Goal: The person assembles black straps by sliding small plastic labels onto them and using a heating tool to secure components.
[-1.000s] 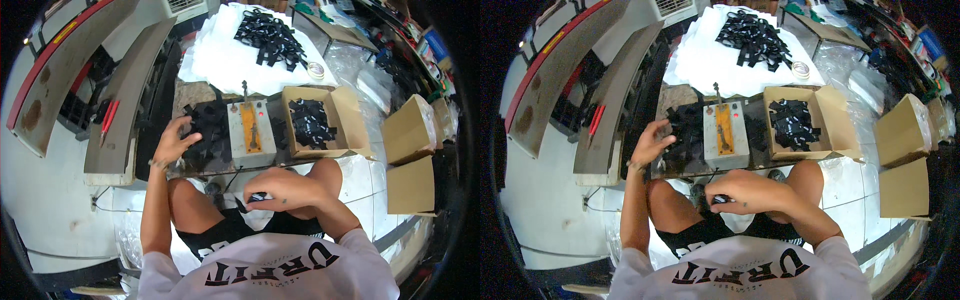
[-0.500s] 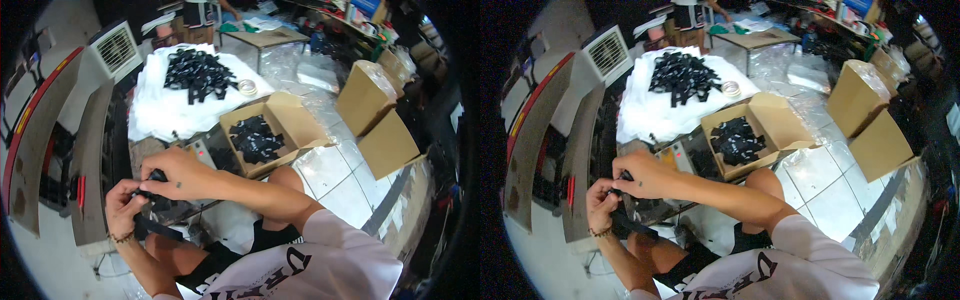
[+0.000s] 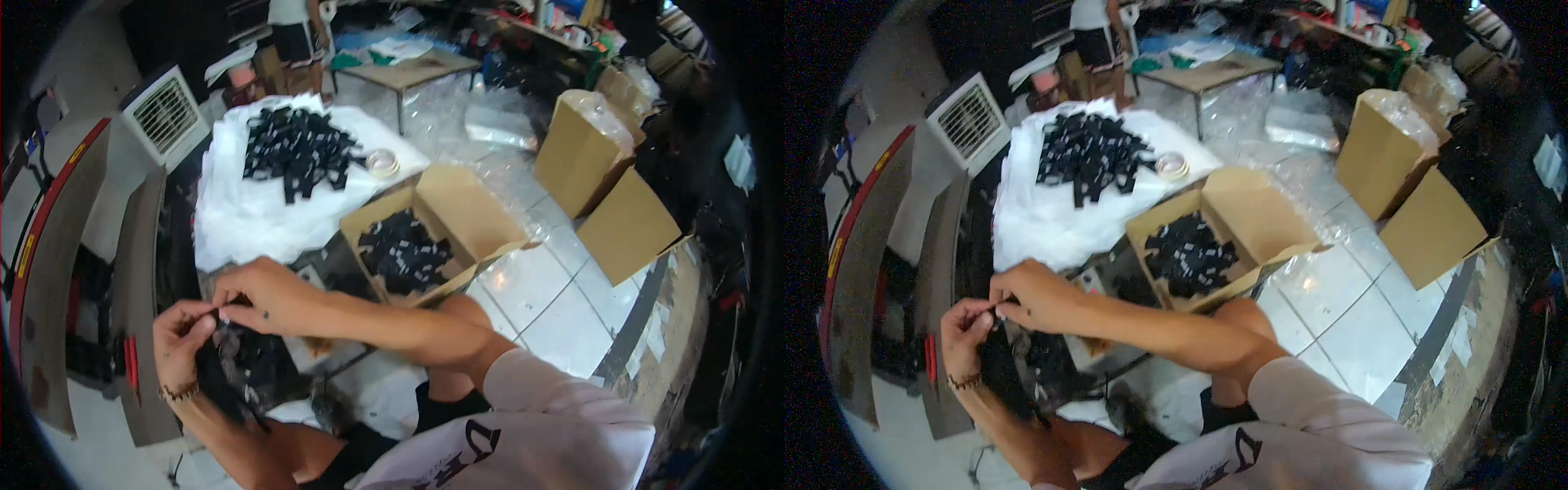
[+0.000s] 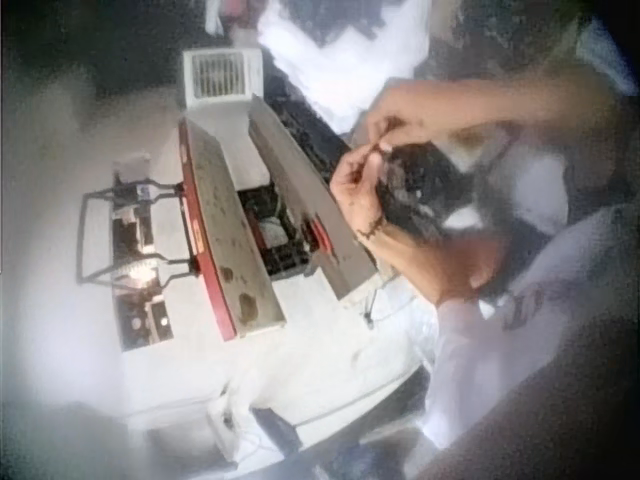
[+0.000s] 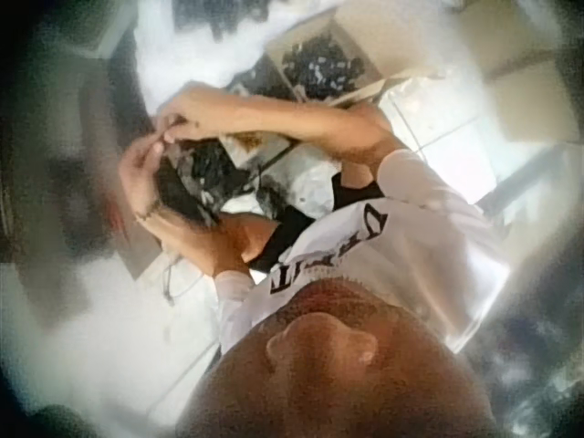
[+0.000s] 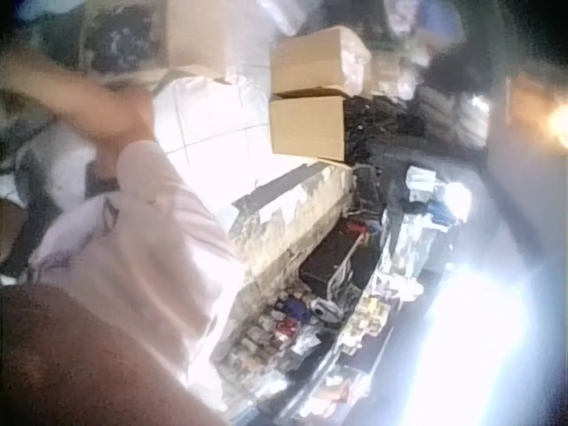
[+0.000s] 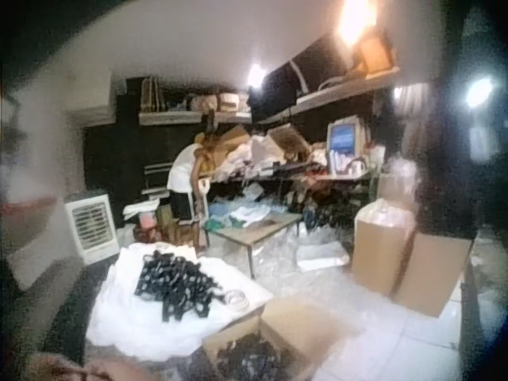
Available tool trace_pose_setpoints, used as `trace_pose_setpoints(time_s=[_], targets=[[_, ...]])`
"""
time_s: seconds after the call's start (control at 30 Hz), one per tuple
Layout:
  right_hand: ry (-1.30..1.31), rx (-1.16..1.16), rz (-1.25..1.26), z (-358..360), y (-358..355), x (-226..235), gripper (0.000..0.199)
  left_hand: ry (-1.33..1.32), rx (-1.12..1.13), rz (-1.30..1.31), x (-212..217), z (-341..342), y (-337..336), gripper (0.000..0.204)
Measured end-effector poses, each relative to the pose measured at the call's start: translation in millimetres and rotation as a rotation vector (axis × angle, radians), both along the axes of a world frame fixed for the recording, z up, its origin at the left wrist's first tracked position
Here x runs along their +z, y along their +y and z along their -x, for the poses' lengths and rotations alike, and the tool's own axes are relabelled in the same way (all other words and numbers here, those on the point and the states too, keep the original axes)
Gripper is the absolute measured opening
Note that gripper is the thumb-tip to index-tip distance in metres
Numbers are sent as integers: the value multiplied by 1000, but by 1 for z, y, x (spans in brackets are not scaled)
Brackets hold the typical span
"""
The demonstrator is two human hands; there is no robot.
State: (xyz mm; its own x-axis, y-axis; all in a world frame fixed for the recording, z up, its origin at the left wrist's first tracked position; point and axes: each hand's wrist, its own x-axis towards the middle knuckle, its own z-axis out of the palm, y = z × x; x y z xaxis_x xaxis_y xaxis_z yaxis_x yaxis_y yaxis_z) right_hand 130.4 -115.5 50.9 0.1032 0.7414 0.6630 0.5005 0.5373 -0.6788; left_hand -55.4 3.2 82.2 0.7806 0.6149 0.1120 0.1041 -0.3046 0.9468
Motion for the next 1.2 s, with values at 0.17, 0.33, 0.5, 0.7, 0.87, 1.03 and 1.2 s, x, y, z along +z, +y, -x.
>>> trace_pose_setpoints(time_s=[0.17, 0.33, 0.5, 0.7, 0.87, 1.03, 1.2], targets=[[171, 21, -7, -12, 1, 3, 14, -83, -112, -39, 9, -22, 5, 27], [251, 81, 46, -26, -22, 4, 17, -108, -113, -1, 7, -39, -13, 23], [200, 102, 63, -18, -27, 8, 16, -96, -50, -39, -3, -21, -17, 17], [393, 42, 215, -35, -23, -3, 17, -142, 18, -63, -11, -36, -9, 19], [511, 103, 187, -36, -13, -14, 16, -233, -37, 59, -19, -31, -5, 19], [460, 3, 232, -35, -11, -19, 14, -213, -67, -13, -28, -32, -4, 24], [476, 22, 276, -41, -14, -24, 12, -201, -92, 51, -36, -41, -2, 22]])
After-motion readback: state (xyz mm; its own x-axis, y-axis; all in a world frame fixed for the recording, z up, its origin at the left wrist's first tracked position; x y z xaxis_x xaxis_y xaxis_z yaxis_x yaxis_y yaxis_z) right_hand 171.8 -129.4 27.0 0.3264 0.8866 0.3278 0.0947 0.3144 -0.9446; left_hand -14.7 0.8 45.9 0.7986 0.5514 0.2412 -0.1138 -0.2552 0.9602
